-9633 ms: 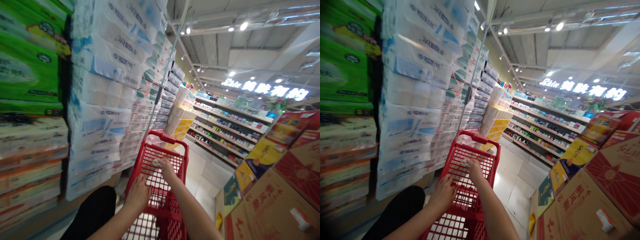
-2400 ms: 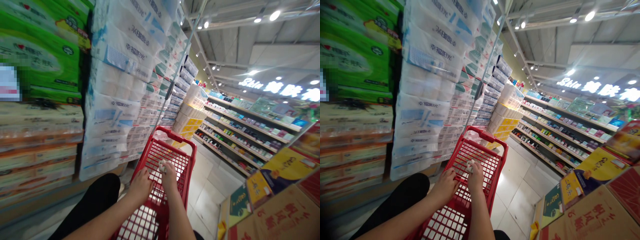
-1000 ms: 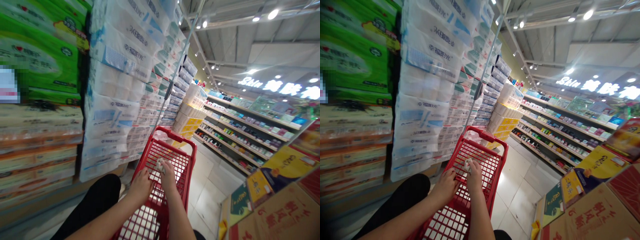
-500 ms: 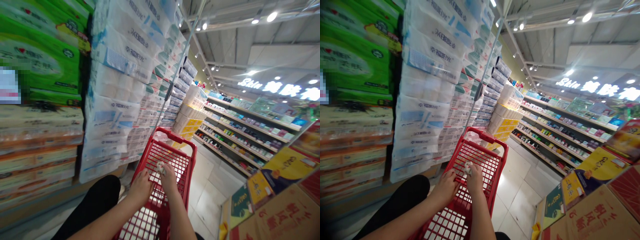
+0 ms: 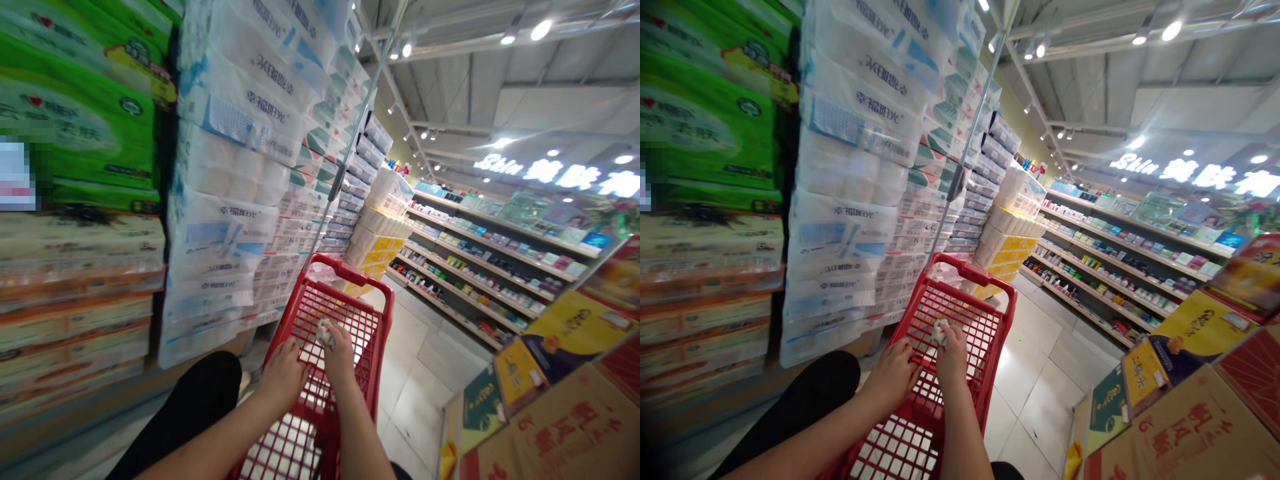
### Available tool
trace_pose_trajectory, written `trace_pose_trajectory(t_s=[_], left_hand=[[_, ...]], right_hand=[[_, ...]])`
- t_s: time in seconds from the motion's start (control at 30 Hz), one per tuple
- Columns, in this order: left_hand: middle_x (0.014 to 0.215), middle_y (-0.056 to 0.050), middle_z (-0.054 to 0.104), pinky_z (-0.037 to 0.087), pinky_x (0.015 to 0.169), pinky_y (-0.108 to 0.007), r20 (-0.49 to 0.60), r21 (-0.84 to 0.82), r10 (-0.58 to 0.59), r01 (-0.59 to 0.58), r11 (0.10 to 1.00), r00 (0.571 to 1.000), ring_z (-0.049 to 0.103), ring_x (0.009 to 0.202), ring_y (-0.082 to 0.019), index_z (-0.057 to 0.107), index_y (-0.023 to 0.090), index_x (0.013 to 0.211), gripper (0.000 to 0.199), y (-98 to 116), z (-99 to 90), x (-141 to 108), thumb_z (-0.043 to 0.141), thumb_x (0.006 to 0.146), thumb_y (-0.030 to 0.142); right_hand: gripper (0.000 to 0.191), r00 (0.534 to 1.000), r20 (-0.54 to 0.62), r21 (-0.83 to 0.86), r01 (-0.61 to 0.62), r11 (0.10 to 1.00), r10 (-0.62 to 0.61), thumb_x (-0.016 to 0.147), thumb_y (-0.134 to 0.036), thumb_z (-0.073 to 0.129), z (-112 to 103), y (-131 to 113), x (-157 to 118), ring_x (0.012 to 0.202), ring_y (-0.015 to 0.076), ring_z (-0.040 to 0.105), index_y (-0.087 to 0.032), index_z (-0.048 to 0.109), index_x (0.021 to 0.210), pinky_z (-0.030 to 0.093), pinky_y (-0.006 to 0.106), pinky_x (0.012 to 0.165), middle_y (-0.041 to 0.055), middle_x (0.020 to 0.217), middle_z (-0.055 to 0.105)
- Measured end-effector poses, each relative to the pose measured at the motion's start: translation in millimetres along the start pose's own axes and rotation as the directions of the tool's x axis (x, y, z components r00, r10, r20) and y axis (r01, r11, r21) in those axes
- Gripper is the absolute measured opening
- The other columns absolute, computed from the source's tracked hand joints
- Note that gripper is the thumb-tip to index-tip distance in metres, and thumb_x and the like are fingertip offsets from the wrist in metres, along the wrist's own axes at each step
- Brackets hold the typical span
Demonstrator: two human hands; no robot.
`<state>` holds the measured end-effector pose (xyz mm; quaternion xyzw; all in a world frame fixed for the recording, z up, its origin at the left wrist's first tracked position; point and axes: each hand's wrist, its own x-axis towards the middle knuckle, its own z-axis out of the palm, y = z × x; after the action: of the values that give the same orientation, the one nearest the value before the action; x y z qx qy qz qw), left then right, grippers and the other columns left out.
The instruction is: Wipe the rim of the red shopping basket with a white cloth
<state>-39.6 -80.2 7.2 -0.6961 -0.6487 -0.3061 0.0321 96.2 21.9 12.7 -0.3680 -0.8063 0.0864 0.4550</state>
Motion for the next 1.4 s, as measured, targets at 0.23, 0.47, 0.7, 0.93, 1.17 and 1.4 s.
trace_pose_trajectory(t_s=[0.23, 0.47, 0.7, 0.93, 1.17, 1.4], left_hand=[[0.101, -0.010, 0.063, 0.033, 0.104, -0.044, 0.035, -0.006, -0.010, 0.010, 1.000, 0.999, 0.041, 0.118, -0.027, 0.074, 0.018, 0.077, 0.031, 2, -6.2, 1, 0.047, 0.088, 0.028], [0.107, -0.011, 0.061, 0.033, 0.104, -0.045, 0.016, -0.016, -0.045, 0.046, 0.999, 0.999, 0.040, 0.120, -0.028, 0.074, 0.018, 0.078, 0.030, 1, -1.9, 2, 0.048, 0.087, 0.030], [0.103, -0.010, 0.063, 0.034, 0.103, -0.044, -0.001, 0.020, -0.017, 0.017, 1.000, 1.000, 0.040, 0.120, -0.027, 0.074, 0.020, 0.073, 0.033, -4, 2.3, 0, 0.046, 0.088, 0.029], [0.102, -0.010, 0.064, 0.035, 0.102, -0.044, -0.016, 0.030, -0.010, 0.011, 0.999, 1.000, 0.040, 0.121, -0.028, 0.074, 0.020, 0.071, 0.034, -6, 2.1, 0, 0.045, 0.088, 0.028], [0.107, -0.010, 0.063, 0.034, 0.104, -0.045, 0.037, 0.016, -0.052, 0.051, 0.999, 0.998, 0.040, 0.123, -0.029, 0.075, 0.020, 0.075, 0.036, -4, -3.3, 0, 0.043, 0.089, 0.028], [0.112, -0.011, 0.062, 0.035, 0.103, -0.045, 0.052, 0.013, -0.065, 0.064, 0.998, 0.997, 0.042, 0.121, -0.029, 0.075, 0.019, 0.082, 0.034, -4, -3.0, -1, 0.044, 0.089, 0.031]], right_hand=[[0.051, 0.999, 0.050, 0.005, 0.008, 1.000, -0.008, 0.066, -0.001, 0.053, 0, 6, 1, 0.103, 0.0212, 0.056, -0.024, 0.066, 0.109, 0.046, 0.034, 0.091, 0.0075, 0.111, 0.059], [0.050, 0.998, 0.062, 0.018, 0.031, 0.999, -0.033, 0.066, 0.001, 0.052, 4, -7, 10, 0.099, 0.0203, 0.057, -0.024, 0.067, 0.107, 0.047, 0.033, 0.089, 0.0065, 0.106, 0.060], [0.053, 0.998, 0.058, -0.037, 0.016, 0.999, -0.014, 0.065, 0.003, 0.052, 4, -10, 24, 0.100, 0.0207, 0.055, -0.023, 0.066, 0.110, 0.046, 0.033, 0.090, 0.0069, 0.106, 0.060], [0.060, 1.000, 0.017, -0.092, 0.016, 0.996, -0.015, 0.060, 0.006, 0.050, 14, -5, 59, 0.106, 0.0225, 0.053, -0.022, 0.067, 0.110, 0.043, 0.036, 0.094, 0.0075, 0.112, 0.059], [0.051, 0.998, -0.046, -0.165, -0.043, 0.985, 0.036, 0.065, 0.002, 0.049, 24, -2, 78, 0.095, 0.0237, 0.055, -0.021, 0.070, 0.106, 0.046, 0.037, 0.086, 0.0085, 0.098, 0.062], [0.046, 1.000, -0.007, -0.131, 0.018, 0.991, -0.019, 0.070, -0.001, 0.047, 21, -6, 90, 0.100, 0.0217, 0.055, -0.021, 0.070, 0.105, 0.045, 0.036, 0.091, 0.0075, 0.102, 0.064]])
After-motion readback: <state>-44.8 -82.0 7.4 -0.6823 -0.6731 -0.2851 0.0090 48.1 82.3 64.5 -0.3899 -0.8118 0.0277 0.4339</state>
